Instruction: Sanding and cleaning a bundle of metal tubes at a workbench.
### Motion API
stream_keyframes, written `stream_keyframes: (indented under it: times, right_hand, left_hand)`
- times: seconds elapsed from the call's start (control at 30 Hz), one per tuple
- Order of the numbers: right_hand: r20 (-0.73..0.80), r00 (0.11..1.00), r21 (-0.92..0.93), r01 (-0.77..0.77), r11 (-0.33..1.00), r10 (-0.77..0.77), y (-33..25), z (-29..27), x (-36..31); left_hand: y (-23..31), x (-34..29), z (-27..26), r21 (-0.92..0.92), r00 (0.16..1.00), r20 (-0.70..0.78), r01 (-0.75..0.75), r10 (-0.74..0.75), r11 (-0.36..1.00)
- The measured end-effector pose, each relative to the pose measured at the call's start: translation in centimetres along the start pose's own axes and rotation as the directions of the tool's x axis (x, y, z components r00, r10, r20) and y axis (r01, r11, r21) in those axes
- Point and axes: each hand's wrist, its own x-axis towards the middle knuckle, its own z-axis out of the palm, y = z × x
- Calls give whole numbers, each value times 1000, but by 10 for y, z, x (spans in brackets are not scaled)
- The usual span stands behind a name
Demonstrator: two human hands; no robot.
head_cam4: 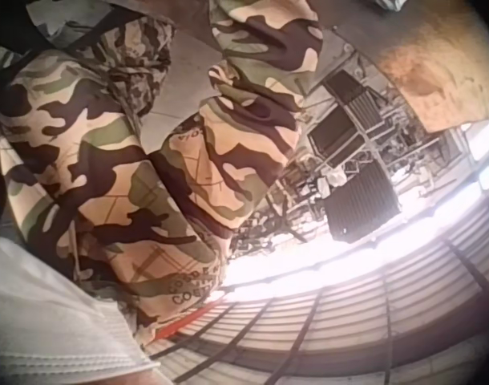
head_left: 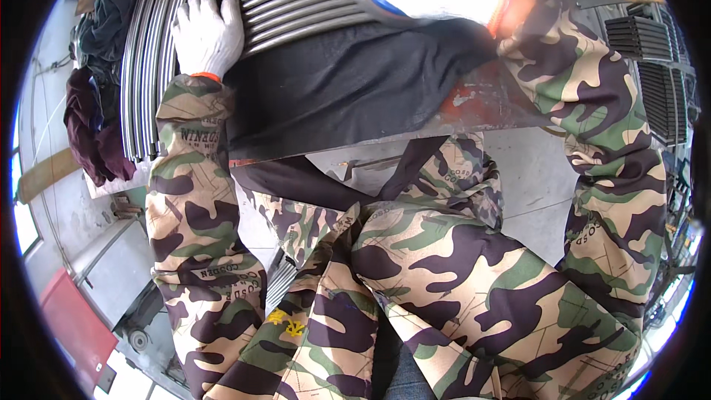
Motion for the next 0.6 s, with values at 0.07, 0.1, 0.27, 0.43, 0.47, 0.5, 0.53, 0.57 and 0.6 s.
stream_keyframes:
  times: [0.07,0.1,0.27,0.43,0.47,0.5,0.53,0.57,0.6]
  right_hand:
    - [-42,999,-15,33,999,-34,2,1,-1]
    - [-42,999,-13,27,1000,-27,5,3,-1]
    - [-21,999,-51,42,998,-43,4,3,-1]
    - [-108,988,-10,107,994,-107,2,0,-4]
    - [-102,990,-26,93,995,-95,5,3,-3]
    - [-98,991,-27,88,996,-90,7,3,-2]
    - [-37,998,-49,46,998,-48,8,4,3]
    - [20,1000,-69,10,998,-8,8,4,6]
    - [20,1000,-71,5,997,-4,7,4,5]
  left_hand:
    - [0,-6,-2,8,1000,-9,-19,19,1000]
    - [2,-9,-3,7,999,-27,-31,31,999]
    - [-1,-15,-1,11,997,-50,-52,52,999]
    - [-9,-9,4,24,999,-34,-32,32,999]
    - [-5,-12,-1,18,1000,-2,-28,28,999]
    - [-2,-15,1,12,1000,-3,-31,31,999]
    - [-3,-20,3,0,998,-28,-55,55,998]
    - [-4,-21,-1,-5,996,-49,-78,77,997]
    - [-2,-20,-3,-1,999,-24,-47,47,999]
